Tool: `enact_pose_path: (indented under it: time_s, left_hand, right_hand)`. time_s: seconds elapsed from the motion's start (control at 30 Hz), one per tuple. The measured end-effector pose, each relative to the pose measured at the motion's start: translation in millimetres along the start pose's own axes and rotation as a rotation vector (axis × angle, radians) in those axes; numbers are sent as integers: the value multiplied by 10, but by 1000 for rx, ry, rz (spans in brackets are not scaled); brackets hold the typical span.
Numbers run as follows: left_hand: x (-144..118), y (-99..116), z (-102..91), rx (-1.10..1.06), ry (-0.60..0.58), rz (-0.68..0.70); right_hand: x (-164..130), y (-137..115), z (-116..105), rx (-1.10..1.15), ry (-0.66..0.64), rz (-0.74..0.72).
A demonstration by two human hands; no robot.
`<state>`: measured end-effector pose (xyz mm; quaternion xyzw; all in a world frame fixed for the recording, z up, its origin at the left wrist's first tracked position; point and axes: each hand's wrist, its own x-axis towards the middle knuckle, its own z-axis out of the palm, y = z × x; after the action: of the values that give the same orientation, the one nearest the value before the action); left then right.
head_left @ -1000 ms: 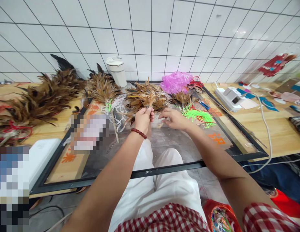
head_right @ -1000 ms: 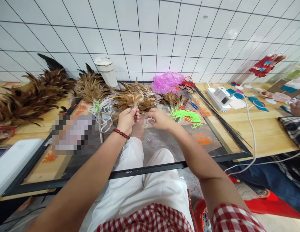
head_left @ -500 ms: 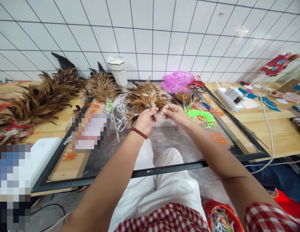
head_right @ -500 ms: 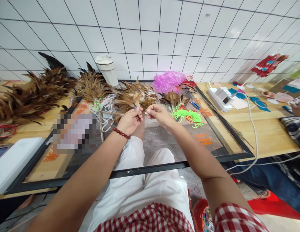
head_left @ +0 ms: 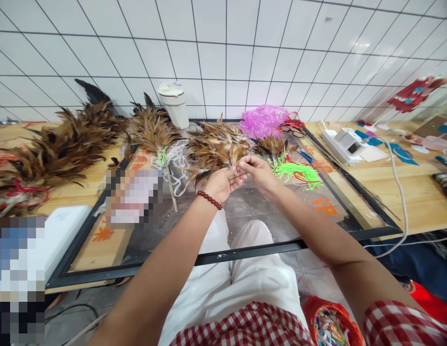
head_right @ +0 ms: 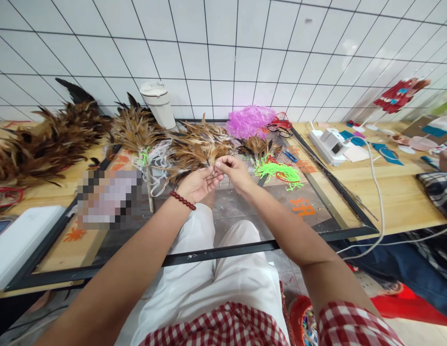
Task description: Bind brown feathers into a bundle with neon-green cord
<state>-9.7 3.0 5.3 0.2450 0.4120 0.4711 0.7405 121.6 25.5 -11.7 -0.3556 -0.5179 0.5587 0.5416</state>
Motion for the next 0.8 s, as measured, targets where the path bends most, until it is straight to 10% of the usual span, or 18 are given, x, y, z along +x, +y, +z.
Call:
enact_pose_path:
  time_s: [0.53,0.8]
  left_hand:
    - [-11,-82,40,-24,-35,81]
    - [-27,-3,16,42,-88,48]
  right_hand:
    - [-39,56,94,10,190,-89]
    - [-14,-122,-153,216,-360,281]
